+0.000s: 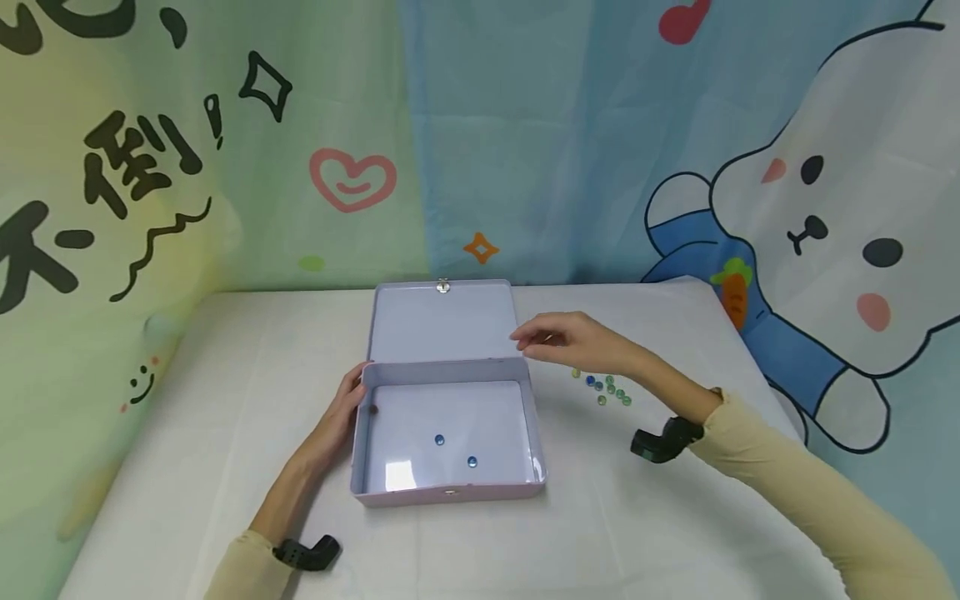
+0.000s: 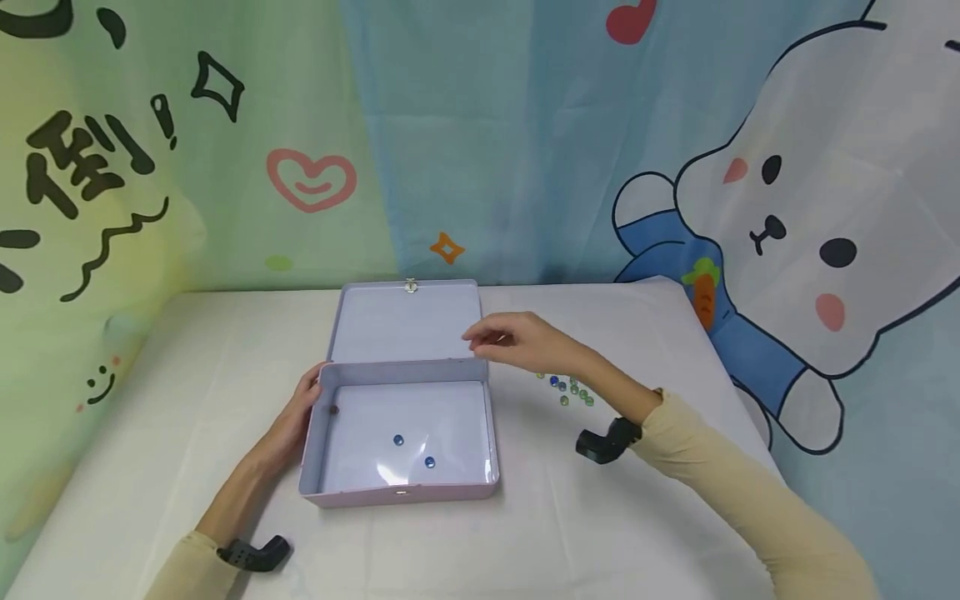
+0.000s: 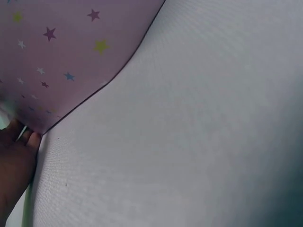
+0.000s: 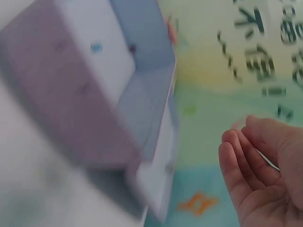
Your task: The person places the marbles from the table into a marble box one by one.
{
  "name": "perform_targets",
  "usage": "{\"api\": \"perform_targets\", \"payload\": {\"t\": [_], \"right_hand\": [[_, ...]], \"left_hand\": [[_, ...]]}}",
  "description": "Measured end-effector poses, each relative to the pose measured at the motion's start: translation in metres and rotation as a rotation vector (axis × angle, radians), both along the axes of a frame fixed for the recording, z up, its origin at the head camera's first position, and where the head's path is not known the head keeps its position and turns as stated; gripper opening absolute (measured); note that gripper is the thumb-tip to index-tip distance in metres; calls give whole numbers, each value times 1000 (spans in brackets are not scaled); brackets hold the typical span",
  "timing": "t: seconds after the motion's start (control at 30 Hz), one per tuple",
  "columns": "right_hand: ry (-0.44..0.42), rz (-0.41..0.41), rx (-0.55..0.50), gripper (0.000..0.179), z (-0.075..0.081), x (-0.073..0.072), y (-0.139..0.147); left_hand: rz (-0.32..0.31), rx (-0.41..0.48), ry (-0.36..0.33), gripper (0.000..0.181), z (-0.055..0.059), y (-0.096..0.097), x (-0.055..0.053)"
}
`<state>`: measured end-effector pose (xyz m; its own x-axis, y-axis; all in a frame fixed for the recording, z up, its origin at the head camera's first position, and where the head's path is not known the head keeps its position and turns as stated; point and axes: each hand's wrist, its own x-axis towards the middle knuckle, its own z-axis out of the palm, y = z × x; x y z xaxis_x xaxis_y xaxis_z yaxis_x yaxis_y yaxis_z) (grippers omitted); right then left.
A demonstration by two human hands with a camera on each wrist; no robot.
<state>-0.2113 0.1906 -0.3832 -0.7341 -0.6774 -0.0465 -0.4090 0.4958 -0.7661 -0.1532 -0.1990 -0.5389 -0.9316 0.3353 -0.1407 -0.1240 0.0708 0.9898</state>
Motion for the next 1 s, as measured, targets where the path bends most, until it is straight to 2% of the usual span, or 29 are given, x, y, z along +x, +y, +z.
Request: {"api": "perform_targets", "payload": {"t": [0.23,0.37,0.5,0.6,0.73,0.83,1.0], "right_hand": [[65,-237,96,21,-25,9,87],[108,-327,110,20,-48,18,130],[117,-379,138,21,-73,25,158],[116,-394,145,22,-90,35,169],[153,-398,83,22,-108,46,173],[209,-394,43,21,-116,49,170],[261,-389,54,17,-127,49,163]], "left_hand": [[5,-12,0,53,2,1,-1],[10,-21,-3,53,2,1,-1],[21,-22,-4,53,2,1,0],[18,-24,-2,54,2,1,0],[18,-18,-9,54,1,0,0],[19,-14,-15,53,1,0,0],[18,-15,-13,53,1,0,0]]}}
